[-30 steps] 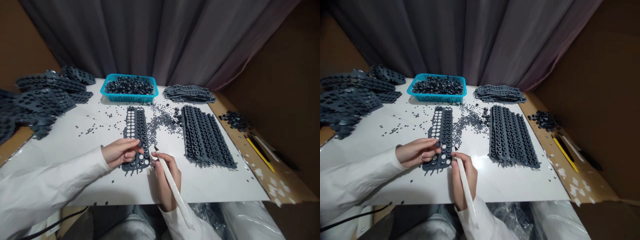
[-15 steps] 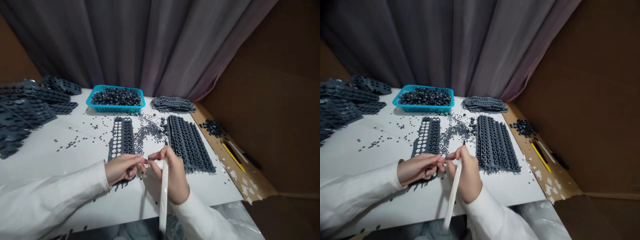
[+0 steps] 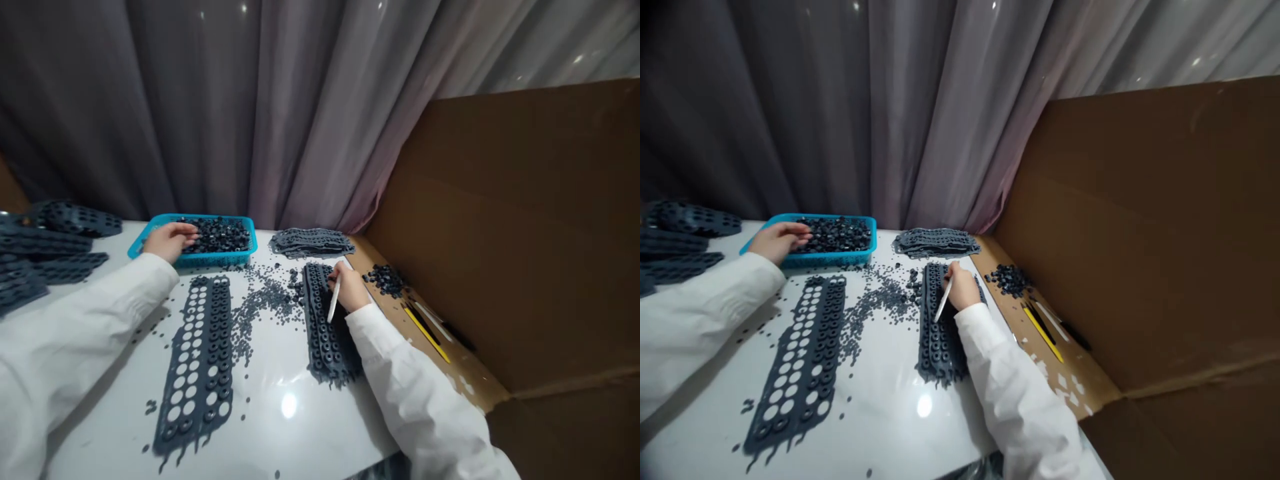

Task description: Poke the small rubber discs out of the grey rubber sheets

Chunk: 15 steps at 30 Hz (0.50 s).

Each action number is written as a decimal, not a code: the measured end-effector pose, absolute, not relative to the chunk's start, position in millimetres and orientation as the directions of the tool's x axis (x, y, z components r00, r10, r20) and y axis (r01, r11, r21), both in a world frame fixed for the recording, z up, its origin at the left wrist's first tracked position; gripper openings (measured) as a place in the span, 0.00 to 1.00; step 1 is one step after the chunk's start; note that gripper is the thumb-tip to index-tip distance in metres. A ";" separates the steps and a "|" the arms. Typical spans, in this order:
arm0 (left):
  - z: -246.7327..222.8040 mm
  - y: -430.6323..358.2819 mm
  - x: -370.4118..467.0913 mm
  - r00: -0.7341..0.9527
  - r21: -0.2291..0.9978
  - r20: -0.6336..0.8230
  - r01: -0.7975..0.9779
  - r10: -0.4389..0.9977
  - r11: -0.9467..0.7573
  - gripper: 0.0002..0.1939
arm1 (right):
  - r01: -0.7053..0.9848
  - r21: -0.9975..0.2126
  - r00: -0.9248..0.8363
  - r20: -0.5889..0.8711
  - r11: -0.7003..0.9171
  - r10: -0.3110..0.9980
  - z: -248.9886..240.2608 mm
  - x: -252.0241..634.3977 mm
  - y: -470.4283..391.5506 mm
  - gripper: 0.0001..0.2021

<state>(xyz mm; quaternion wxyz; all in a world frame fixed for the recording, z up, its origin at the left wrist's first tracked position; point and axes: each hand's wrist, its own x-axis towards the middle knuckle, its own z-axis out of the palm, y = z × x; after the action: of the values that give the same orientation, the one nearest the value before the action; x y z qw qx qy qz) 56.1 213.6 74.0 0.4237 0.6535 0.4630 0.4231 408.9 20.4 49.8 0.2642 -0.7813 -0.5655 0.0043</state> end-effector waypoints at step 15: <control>48.9 194.7 32.7 0.487 0.115 0.423 0.808 0.764 -0.578 0.30 | 0.733 -0.615 0.568 0.320 -0.290 0.758 70.8 468.0 11.1 0.15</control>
<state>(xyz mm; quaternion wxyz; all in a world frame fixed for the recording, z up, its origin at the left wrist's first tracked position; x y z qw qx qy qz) 32.7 194.7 48.9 -0.0496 0.8608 0.4565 0.2196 468.0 11.1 70.8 0.3734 -0.8028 -0.4645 0.0167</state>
